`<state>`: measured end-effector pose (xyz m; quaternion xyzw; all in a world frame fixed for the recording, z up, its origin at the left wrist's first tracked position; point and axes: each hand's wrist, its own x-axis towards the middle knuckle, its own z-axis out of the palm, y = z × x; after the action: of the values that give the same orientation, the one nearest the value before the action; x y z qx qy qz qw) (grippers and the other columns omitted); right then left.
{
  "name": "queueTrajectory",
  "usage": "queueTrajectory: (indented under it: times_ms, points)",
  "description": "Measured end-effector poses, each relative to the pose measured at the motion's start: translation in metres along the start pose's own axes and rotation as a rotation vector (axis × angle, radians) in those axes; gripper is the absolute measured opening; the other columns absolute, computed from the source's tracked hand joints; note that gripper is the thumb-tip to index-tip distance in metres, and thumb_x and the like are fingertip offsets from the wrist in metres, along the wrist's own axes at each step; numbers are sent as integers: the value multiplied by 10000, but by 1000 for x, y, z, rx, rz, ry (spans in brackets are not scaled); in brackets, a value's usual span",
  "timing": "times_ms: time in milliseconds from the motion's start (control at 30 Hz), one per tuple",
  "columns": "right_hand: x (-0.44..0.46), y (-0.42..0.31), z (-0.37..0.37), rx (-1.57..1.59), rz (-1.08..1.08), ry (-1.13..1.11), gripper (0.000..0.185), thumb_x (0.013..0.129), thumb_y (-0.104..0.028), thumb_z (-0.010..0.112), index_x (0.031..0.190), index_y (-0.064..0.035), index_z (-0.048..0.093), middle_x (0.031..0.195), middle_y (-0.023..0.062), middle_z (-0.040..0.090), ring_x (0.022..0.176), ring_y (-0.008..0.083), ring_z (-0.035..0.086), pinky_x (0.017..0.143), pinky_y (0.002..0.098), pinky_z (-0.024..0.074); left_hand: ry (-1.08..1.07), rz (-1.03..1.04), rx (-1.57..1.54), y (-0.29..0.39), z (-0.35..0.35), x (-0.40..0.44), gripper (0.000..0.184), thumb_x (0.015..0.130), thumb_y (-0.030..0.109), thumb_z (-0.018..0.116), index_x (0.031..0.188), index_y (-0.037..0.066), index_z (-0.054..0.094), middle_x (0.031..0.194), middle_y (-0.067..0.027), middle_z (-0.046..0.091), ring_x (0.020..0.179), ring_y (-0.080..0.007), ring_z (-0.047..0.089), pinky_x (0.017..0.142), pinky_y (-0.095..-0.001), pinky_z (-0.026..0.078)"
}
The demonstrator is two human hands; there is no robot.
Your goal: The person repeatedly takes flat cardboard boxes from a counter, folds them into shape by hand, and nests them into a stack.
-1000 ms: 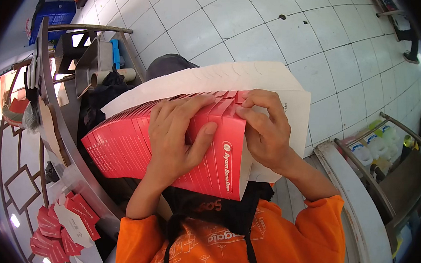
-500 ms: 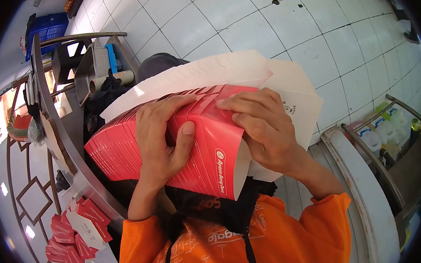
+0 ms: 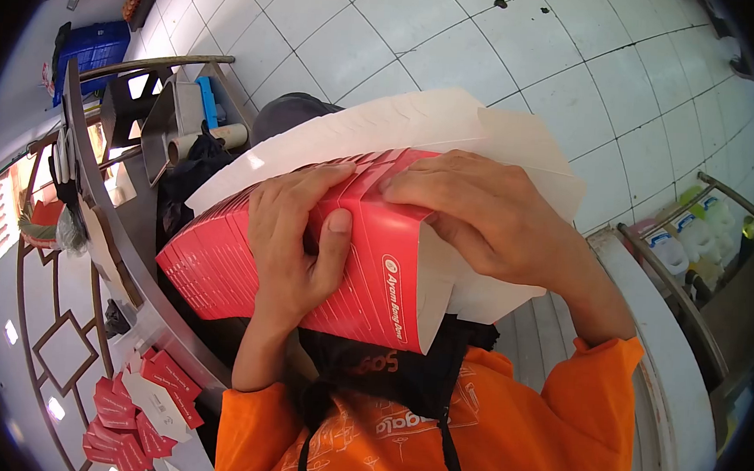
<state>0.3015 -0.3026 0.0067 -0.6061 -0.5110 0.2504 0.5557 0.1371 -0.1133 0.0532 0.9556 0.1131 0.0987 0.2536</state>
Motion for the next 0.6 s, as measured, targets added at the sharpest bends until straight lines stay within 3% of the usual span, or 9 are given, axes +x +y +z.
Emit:
queueTrajectory:
  times_ms: [200,300,400,600]
  points:
    - [5,-3,19,22,-59,109,404,827,41,739,1213,-52,666,1204,125,700,1098,340,690,918,423,570,5,31,-27,0,1,1,296,949,165,678,1224,60,707,1174,-95,757,1049,-286,678,959,-401,455]
    - [2,-1,34,-171,-20,250,311,879,-5,711,1176,-43,629,1107,114,658,1019,337,675,849,434,554,4,28,-16,1,0,2,288,939,157,683,1210,66,714,1171,-95,757,1045,-287,680,951,-405,455]
    - [-2,1,25,-279,81,152,330,842,15,710,1157,-48,632,1130,121,661,1036,347,672,870,434,555,12,40,-13,2,0,2,282,925,146,693,1195,68,721,1154,-91,755,1041,-285,679,945,-408,455]
    - [2,4,14,-283,-62,82,330,806,46,707,1121,-40,655,1133,123,693,995,338,702,812,420,570,41,55,-8,2,0,1,288,898,155,726,1178,89,725,1127,-56,749,1032,-255,681,944,-400,455]
